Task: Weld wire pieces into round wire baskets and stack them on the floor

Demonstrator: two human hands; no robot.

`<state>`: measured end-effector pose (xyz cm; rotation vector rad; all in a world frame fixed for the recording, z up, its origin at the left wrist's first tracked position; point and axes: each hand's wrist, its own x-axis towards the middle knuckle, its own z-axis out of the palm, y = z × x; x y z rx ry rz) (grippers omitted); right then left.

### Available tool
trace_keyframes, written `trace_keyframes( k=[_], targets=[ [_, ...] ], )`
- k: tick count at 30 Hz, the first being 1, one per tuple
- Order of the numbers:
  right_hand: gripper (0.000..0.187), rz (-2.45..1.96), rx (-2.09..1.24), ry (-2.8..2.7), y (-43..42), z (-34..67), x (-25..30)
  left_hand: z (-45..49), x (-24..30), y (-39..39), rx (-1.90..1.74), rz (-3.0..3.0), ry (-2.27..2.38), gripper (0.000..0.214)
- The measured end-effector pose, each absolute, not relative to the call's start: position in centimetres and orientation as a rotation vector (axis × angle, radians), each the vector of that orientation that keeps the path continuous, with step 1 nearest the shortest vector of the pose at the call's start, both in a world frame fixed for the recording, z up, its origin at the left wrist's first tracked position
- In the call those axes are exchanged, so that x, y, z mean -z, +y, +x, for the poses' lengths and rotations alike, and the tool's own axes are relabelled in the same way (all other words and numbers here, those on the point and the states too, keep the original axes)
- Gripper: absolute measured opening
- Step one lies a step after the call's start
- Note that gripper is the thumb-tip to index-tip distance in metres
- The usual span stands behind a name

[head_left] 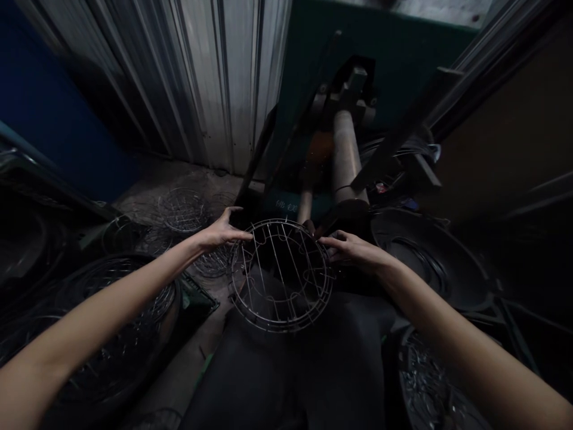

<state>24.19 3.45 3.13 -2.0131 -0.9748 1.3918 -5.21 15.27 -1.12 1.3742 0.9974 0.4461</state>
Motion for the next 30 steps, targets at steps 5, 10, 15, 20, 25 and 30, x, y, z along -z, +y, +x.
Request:
trace_keyframes(
  k=[5, 10, 15, 20, 25, 30],
  targets=[
    [0.036, -2.031, -1.392, -0.964, 3.4, 24.1, -3.3, -5.3, 1.2, 15.5, -0.447, 1.388, 1.0, 0.1],
    [0.034, -2.028, -1.389, -0.936, 3.0, 23.9, -3.6, -5.2, 0.7, 15.3, -0.451, 1.379, 1.001, 0.1],
    [0.034, -2.003, -1.375, -0.937, 2.6, 23.8, -3.8, -5.3, -0.1, 14.7, -0.444, 1.347, 0.973, 0.099],
    [0.036, -2.049, -1.378, -0.919, 2.6, 23.7, -4.0, -5.4, -0.9, 14.4, -0.399, 1.332, 1.003, 0.095],
    [0.037, -2.075, -1.398, -0.902, 2.9, 23.8, -4.0, -5.2, -1.3, 14.6, -0.398, 1.318, 1.006, 0.092],
    [0.037, -2.055, -1.414, -0.905, 3.2, 23.8, -4.0, -5.2, -1.6, 15.0, -0.376, 1.266, 1.021, 0.092]
  ],
)
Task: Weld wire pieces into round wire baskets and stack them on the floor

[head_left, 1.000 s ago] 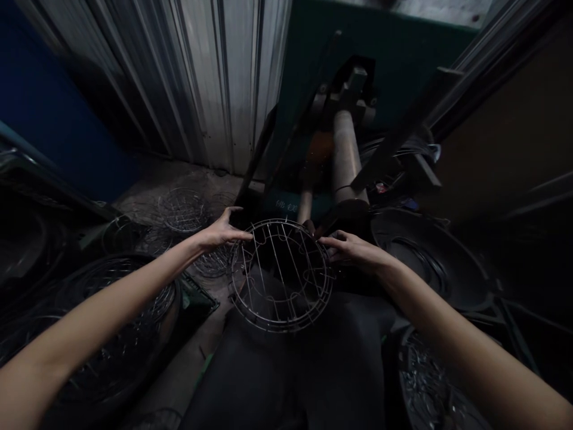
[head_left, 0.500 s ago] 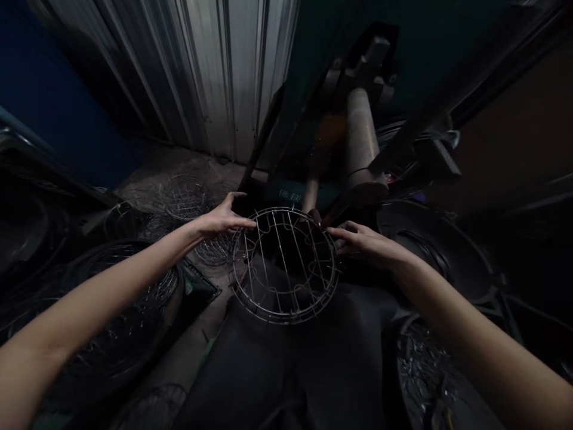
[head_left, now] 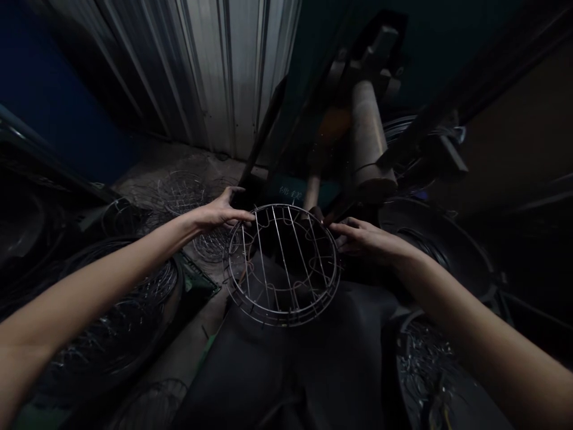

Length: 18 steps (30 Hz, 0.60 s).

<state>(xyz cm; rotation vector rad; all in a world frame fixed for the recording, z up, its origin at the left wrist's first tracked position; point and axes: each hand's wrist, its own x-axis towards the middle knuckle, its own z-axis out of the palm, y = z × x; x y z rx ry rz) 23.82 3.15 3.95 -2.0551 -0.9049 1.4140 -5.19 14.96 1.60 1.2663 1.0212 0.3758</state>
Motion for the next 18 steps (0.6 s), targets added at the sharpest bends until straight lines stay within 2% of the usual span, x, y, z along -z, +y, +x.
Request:
trace_keyframes(
  k=[18],
  targets=[
    [0.026, -2.015, -1.46, -0.831, 3.8, 23.7, -4.3, -5.2, -0.5, 16.2, -0.393, 1.219, 0.983, 0.099]
  ],
)
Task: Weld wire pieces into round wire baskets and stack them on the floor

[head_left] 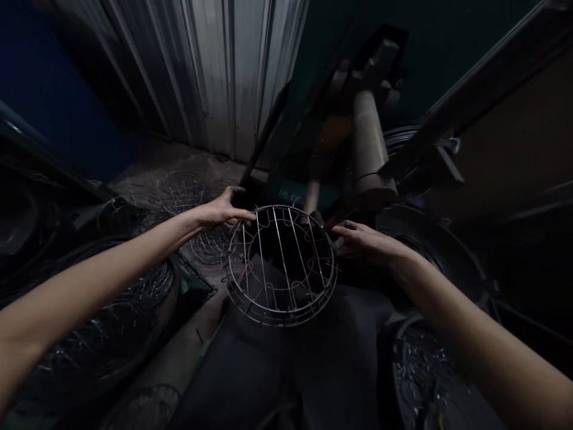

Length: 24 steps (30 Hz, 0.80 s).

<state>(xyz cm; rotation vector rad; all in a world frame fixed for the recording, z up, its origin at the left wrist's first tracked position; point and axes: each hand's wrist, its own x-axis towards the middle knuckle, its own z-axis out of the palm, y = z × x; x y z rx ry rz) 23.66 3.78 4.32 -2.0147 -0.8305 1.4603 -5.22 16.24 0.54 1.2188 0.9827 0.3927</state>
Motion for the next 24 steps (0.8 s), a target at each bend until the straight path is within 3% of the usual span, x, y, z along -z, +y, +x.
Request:
trace_keyframes(
  k=[24],
  targets=[
    [0.029, -2.03, -1.501, -0.813, 4.3, 24.5, -3.6, -4.7, -1.9, 15.9, -0.378, 1.242, 1.084, 0.097]
  ],
)
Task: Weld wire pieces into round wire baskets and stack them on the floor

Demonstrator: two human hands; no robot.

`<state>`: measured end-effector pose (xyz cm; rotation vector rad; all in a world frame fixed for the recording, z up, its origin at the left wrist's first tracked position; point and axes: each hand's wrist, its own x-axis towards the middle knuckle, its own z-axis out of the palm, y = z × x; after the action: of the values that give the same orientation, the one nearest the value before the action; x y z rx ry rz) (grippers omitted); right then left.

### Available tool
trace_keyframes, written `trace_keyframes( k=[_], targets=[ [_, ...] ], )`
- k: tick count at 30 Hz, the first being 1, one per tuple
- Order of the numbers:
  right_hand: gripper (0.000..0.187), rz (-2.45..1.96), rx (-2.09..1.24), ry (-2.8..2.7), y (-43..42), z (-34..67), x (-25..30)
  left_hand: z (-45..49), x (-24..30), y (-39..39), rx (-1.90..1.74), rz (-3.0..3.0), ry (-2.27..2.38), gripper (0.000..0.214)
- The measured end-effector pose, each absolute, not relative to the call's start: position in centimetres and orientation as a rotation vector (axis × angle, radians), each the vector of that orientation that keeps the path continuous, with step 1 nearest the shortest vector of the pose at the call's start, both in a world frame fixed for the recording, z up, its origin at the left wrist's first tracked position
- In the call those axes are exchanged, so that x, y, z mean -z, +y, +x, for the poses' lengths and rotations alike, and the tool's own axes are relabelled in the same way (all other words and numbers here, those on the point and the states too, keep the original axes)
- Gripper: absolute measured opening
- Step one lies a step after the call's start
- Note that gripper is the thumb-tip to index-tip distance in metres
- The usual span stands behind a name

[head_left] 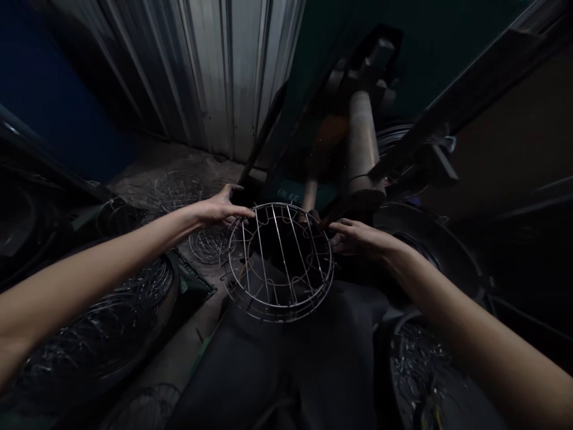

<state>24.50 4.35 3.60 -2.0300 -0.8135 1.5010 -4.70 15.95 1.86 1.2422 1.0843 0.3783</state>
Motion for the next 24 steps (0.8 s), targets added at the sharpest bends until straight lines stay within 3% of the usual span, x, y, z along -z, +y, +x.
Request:
trace_keyframes(
  k=[12, 20, 24],
  targets=[
    [0.051, -1.985, -1.385, -0.895, 2.9, 25.3, -4.4, -5.1, -1.4, 15.9, -0.397, 1.28, 1.062, 0.1],
    [0.055, -1.859, -1.188, -0.716, -7.4, 26.7, -2.8, -6.8, -1.1, 8.2, -0.58, 1.719, 1.157, 0.108],
    [0.066, -1.895, -1.119, -0.602, -13.1, 26.3, -1.2, -8.1, -0.8, 4.8, -0.742, 1.582, 1.162, 0.109]
  ],
)
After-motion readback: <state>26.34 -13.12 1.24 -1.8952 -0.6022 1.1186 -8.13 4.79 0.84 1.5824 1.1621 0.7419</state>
